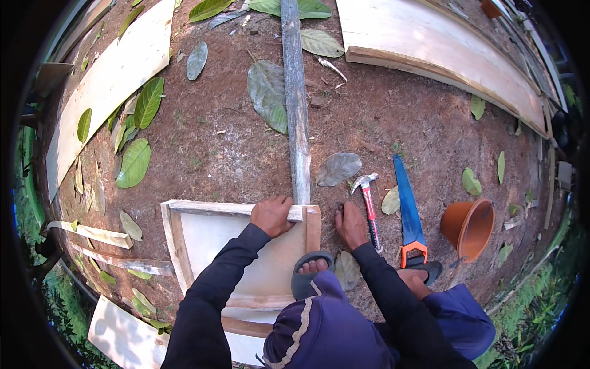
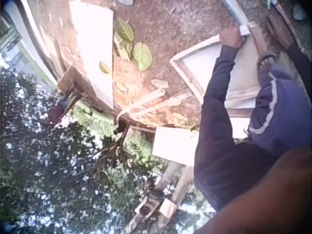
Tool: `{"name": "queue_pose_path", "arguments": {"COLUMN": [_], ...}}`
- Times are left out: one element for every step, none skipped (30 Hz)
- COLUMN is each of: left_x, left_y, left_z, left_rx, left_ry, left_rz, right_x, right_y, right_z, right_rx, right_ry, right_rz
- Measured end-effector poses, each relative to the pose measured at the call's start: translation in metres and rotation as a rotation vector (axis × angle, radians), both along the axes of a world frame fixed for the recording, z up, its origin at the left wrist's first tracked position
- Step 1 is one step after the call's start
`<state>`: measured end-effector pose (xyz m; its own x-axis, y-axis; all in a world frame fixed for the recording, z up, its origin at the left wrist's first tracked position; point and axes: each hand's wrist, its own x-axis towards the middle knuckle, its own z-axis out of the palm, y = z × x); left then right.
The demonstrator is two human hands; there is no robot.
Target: The person assembles a wooden frame by cutting a wooden strip with a hand saw, positioning it on a white panel, and securing it with nails using a hammer. The person repeatedly measures, cuts, and hammers nails to attach the frame pieces.
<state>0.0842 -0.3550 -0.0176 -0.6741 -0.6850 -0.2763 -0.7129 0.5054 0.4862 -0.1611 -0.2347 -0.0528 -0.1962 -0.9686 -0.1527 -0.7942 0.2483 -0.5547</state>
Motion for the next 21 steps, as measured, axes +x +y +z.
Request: {"name": "queue_pose_path", "arguments": {"left_x": [0.003, 0.005, 0.004, 0.007, 0.01, 0.007, 0.008, 0.009, 0.011, 0.012, 0.013, 0.017, 0.016, 0.016, 0.014, 0.013, 0.014, 0.01, 0.008, 0.003, 0.002], "left_y": [-0.001, 0.0, 0.003, 0.003, 0.001, 0.0, 0.0, -0.001, 0.002, 0.003, 0.006, 0.008, 0.008, 0.011, 0.012, 0.012, 0.016, 0.015, 0.017, 0.019, 0.023], "left_z": [0.002, 0.0, -0.005, -0.008, -0.006, -0.006, -0.005, -0.006, -0.009, -0.012, -0.011, -0.011, -0.011, -0.011, -0.02, -0.023, -0.027, -0.026, -0.026, -0.023, -0.02], "left_rx": [0.011, 0.004, -0.003, -0.014, -0.02, -0.022, -0.024, -0.036, -0.045, -0.067, -0.064, -0.059, -0.057, -0.047, -0.065, -0.07, -0.068, -0.071, -0.069, -0.113, -0.153], "left_ry": [-0.015, -0.003, 0.011, 0.012, 0.01, 0.009, 0.004, -0.004, -0.006, 0.01, 0.012, 0.013, 0.024, 0.024, 0.032, 0.058, 0.079, 0.06, 0.042, 0.016, -0.014], "left_rz": [0.009, -0.002, -0.008, 0.002, -0.009, -0.016, -0.025, -0.019, -0.012, 0.004, 0.018, 0.033, 0.035, 0.053, 0.07, 0.076, 0.097, 0.11, 0.129, 0.154, 0.179], "right_x": [0.002, 0.004, 0.003, 0.005, 0.009, 0.01, 0.013, 0.016, 0.017, 0.018, 0.017, 0.014, 0.011, 0.01, 0.011, 0.009, 0.022, 0.021, 0.019, 0.025, 0.033], "right_y": [-0.002, -0.004, -0.003, -0.003, -0.006, -0.006, -0.005, -0.007, -0.007, -0.005, -0.001, 0.001, 0.0, 0.002, 0.003, 0.002, -0.006, -0.012, -0.019, -0.03, -0.04], "right_z": [-0.001, -0.002, -0.001, -0.002, -0.002, 0.0, 0.002, 0.004, 0.005, -0.001, -0.007, -0.015, -0.014, -0.013, -0.012, -0.013, 0.018, 0.017, 0.014, 0.024, 0.032], "right_rx": [-0.006, -0.011, -0.038, -0.068, -0.106, -0.096, -0.09, -0.087, -0.081, -0.101, -0.113, -0.124, -0.1, -0.061, -0.018, -0.091, -0.023, -0.049, -0.072, -0.043, -0.107], "right_ry": [-0.014, -0.027, -0.025, -0.038, -0.069, -0.095, -0.101, -0.099, -0.09, -0.075, -0.055, -0.037, -0.086, -0.139, -0.191, -0.225, -0.292, -0.274, -0.255, -0.3, -0.252], "right_rz": [0.002, 0.008, -0.008, -0.008, 0.005, -0.003, -0.004, -0.007, -0.007, 0.005, 0.023, 0.043, -0.009, -0.05, -0.089, -0.107, -0.148, -0.159, -0.164, -0.182, -0.079]}}
